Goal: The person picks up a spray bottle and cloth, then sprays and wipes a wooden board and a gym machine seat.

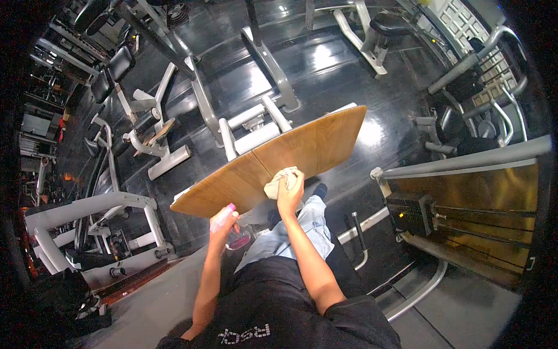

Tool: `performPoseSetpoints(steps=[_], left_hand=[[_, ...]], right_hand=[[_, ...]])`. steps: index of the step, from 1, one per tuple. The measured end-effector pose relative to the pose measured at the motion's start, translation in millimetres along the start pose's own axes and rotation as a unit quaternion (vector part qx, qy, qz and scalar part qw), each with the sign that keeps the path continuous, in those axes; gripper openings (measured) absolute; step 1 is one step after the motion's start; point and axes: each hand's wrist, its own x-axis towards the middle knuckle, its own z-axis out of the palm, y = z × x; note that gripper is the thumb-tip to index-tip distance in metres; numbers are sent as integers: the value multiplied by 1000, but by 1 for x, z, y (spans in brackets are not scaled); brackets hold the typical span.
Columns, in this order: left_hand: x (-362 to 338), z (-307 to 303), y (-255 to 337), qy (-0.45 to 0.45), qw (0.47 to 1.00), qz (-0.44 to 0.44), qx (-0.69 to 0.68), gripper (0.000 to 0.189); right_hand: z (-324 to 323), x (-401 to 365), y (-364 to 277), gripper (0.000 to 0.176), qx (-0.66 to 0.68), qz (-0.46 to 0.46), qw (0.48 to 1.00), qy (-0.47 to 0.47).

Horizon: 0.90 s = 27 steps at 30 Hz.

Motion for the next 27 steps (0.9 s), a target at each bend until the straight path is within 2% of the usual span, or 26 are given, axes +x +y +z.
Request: performPoseSetpoints(steps=[2, 3, 8, 10, 11, 12, 14, 16, 18, 20, 22, 26, 27], left_hand=[[-1, 4, 8, 7, 1000, 5, -8, 15], [-1, 5, 9, 8, 1000, 7, -10, 15], [2, 12, 9, 5, 999, 35, 7, 20], [2, 19, 14, 11, 999, 33, 0, 21], [2, 23, 15, 17, 999, 29, -7, 22], [2, 26, 15, 17, 1000, 26, -6, 22], [5, 32, 15, 14, 1000, 6, -5, 19], [7, 38, 17, 10, 1000, -3, -6, 22], [8, 46, 21, 9, 1000, -12, -9, 25], [8, 55, 27, 33, 997, -6, -68, 30], [8, 64, 34, 44, 997, -4, -64, 30], [11, 83, 35, 59, 995, -1, -76, 28], [12, 87, 34, 62, 995, -3, -78, 28]], right_hand=[[-2, -2, 21, 26, 6, 110, 994, 22], [-7, 2, 19, 25, 7, 128, 991, 26], [-6, 30, 18, 24, 3, 151, 985, 87], [-11, 43, -7, 25, 35, 106, 989, 93], [-14, 52, -30, 26, 46, 115, 989, 79], [-14, 54, -31, 26, 44, 117, 989, 79], [-11, 57, -34, 27, 56, 60, 994, 73], [-9, 47, -12, 29, 52, 59, 994, 72], [-10, 38, 15, 29, 25, 73, 995, 68], [-16, 35, 50, 31, 5, 176, 983, 58], [-27, 47, 55, 29, 20, 206, 978, 26], [-34, 74, 24, 27, 3, 182, 982, 45], [-36, 83, 10, 27, 37, 184, 981, 41]])
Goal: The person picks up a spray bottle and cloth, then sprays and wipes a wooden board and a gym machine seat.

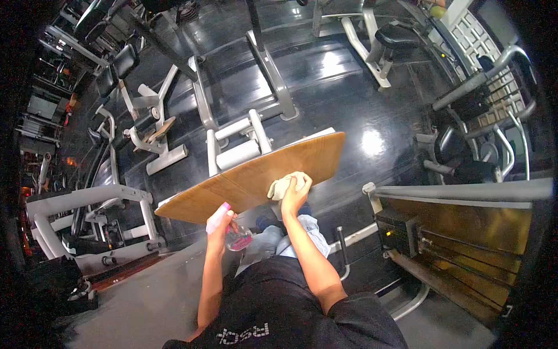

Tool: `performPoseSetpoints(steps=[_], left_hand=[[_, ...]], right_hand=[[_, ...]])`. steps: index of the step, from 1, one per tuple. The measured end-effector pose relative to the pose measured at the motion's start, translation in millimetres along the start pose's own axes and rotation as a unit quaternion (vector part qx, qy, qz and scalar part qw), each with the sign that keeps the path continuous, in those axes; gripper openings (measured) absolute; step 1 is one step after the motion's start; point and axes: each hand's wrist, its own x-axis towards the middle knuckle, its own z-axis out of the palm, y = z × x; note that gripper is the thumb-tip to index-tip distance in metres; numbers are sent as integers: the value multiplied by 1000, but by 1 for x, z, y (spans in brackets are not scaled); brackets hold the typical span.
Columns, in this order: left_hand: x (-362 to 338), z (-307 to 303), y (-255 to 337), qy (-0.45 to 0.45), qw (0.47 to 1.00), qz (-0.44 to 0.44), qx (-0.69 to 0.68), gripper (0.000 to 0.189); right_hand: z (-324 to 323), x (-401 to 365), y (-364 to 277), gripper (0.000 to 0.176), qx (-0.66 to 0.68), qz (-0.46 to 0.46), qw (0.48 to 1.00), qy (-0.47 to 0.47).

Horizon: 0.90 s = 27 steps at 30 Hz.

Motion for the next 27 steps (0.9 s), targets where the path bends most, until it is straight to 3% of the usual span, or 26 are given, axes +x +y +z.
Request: performPoseSetpoints(steps=[3, 5, 7, 9, 10, 13, 15, 19, 20, 21, 27], left_hand=[[0, 11, -4, 14, 1000, -2, -2, 26], [-1, 17, -6, 18, 1000, -9, 19, 24], [-2, 31, -3, 33, 999, -6, 20, 23], [-5, 38, -5, 48, 999, -3, 23, 24], [-4, 40, -8, 45, 999, 1, 20, 24], [-8, 49, -9, 50, 999, 8, 13, 25], [-9, 55, -10, 59, 998, 11, 9, 25], [-14, 64, -18, 79, 997, 10, 8, 26], [-16, 67, -21, 85, 996, 1, 4, 26], [-17, 70, -22, 85, 996, 1, 3, 26], [-22, 80, -33, 63, 997, -5, 34, 27]], right_hand=[[-7, -2, -25, 33, 50, 11, 998, -42], [-9, -5, -18, 39, 0, -81, 994, -68], [-15, 2, -1, 44, 14, -69, 992, -100], [-22, 7, 16, 45, 25, -31, 989, -143], [-23, 11, 34, 45, 3, 5, 995, -101], [-37, 42, 69, 44, -67, 76, 991, -91], [-38, 53, 68, 43, -39, 63, 992, -105], [-40, 50, -1, 40, -22, 44, 993, -106], [-40, 50, -13, 39, -12, -8, 993, -120], [-39, 50, -16, 39, -2, -59, 989, -134], [-46, 64, 15, 30, -5, -71, 981, -183]])
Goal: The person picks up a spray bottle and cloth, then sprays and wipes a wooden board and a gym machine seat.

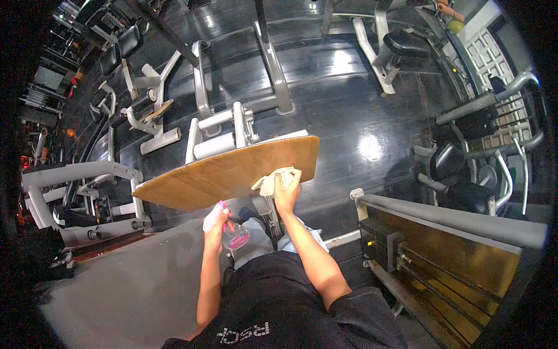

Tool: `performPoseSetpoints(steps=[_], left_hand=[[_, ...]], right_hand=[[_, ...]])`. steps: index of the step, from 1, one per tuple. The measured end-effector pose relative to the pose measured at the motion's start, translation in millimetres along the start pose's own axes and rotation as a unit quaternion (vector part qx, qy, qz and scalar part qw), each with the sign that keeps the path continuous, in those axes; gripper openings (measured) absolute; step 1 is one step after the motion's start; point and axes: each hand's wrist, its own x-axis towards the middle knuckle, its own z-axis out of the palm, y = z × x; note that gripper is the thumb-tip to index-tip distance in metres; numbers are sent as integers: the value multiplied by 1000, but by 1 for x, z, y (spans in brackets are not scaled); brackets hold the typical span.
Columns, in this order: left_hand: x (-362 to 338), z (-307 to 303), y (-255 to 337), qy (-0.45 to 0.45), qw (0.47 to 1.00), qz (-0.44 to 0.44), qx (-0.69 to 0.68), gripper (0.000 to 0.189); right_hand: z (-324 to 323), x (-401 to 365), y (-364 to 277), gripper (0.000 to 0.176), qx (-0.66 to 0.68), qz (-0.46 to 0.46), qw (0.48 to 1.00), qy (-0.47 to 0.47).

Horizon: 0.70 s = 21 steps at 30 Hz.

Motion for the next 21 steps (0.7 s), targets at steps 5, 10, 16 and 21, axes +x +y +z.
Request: performPoseSetpoints(steps=[5, 10, 16, 21], left_hand=[[-3, 12, 7, 25, 998, 1, -49, 29], [-6, 11, 4, 20, 999, 0, -41, 31], [0, 14, -6, 7, 999, -11, -37, 37], [3, 19, 4, -5, 1000, -8, -29, 38]], right_hand=[[-22, 18, 36, 35, -114, 63, 990, 61], [-25, 29, -14, 34, -68, -2, 995, 71], [-23, 30, -3, 31, -25, -21, 998, 46], [-31, 37, 47, 31, -72, 56, 993, 74]])
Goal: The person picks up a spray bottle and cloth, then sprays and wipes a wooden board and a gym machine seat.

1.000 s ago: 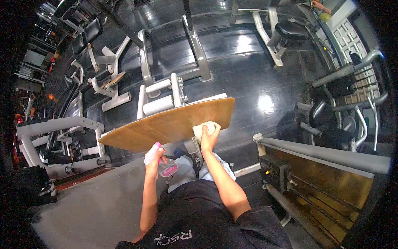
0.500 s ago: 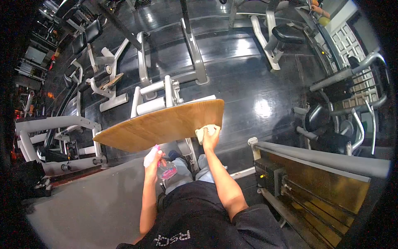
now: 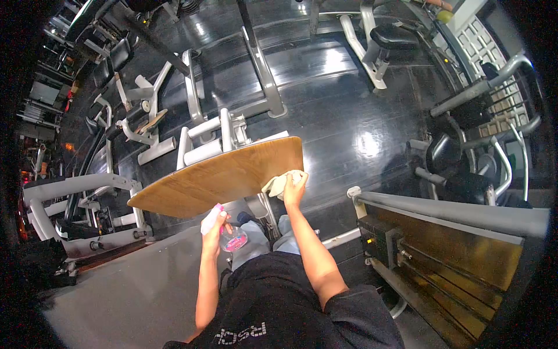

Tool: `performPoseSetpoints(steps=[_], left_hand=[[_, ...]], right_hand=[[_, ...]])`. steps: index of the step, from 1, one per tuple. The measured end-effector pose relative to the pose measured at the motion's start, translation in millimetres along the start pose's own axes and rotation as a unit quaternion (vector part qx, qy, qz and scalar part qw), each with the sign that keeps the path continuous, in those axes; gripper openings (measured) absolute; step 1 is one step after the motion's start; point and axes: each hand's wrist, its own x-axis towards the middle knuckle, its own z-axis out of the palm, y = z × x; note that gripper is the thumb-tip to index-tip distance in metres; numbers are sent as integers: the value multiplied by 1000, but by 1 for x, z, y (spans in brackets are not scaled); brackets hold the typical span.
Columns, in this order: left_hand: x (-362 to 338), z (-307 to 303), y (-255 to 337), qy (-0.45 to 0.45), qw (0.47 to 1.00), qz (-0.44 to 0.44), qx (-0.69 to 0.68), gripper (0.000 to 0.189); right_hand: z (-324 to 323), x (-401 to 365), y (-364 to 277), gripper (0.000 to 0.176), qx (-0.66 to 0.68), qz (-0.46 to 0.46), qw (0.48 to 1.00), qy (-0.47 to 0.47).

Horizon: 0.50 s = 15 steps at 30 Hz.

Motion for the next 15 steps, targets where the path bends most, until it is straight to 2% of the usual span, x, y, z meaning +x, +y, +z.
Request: performPoseSetpoints(steps=[2, 3, 5, 6, 9, 11, 15], left_hand=[[2, 1, 1, 0, 1000, 2, 11, 35], [2, 1, 3, -1, 1000, 3, 11, 35], [3, 1, 7, -13, 1000, 11, -3, 32], [2, 2, 9, -13, 1000, 10, -2, 32], [1, 3, 12, -15, 1000, 15, -6, 30], [1, 5, 12, -17, 1000, 6, 1, 32], [5, 7, 4, -17, 1000, -7, 4, 36]], right_hand=[[-2, 5, -1, 35, -3, 73, 997, -3], [-3, 6, -5, 35, -2, 74, 997, -2], [-3, 11, -14, 36, -23, 22, 998, 58], [-5, 13, -21, 36, -23, 23, 998, 58], [-22, 14, -49, 34, 4, -3, 999, 38], [-29, 12, -64, 32, 42, -81, 996, -9], [-18, 12, -25, 32, 40, -76, 996, 11]])
